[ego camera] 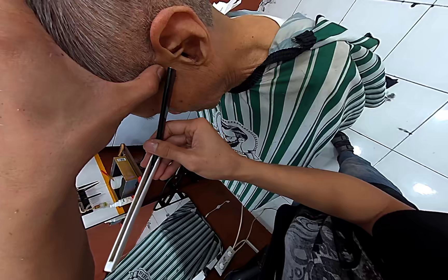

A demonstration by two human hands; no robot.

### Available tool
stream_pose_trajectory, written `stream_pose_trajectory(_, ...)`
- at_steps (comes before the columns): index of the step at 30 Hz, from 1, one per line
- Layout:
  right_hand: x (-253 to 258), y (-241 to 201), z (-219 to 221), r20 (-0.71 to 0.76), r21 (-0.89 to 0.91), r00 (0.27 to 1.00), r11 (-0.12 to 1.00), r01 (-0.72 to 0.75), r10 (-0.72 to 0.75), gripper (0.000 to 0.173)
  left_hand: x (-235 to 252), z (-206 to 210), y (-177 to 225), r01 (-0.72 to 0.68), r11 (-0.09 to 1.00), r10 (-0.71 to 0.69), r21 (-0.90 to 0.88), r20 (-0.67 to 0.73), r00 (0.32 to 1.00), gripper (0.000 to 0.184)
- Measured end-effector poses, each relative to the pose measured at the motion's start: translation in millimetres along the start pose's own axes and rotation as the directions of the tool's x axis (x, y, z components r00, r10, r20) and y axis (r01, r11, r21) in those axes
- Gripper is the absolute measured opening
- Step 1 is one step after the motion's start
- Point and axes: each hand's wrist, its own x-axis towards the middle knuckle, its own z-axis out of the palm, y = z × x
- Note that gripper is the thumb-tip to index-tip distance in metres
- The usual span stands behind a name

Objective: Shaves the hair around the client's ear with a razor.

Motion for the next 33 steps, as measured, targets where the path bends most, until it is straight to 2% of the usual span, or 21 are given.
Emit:
stream_pose_trajectory(6,-3.6,3.4,-7.0,-0.029,0.020,1.000,1.000,0.007,-0.007,0.014,-0.3,0.4,1.5,0.013,1.000,-0.013,-0.025,0.011,1.000,0.109)
stream_pose_trajectory(23,-6.3,9.4,-11.9,-0.043,0.011,0.999,1.000,0.011,-0.010,0.013,2.2,2.9,-3.5,-0.006,0.994,0.010,-0.110,0.036,0.999,0.099)
stream_pose_trajectory(33,-2.7,9.5,-14.5,-0.044,-0.044,0.999,0.999,0.007,-0.009,0.013,1.8,3.0,-5.6,0.033,0.998,-0.031,-0.061,0.030,0.999,0.104)
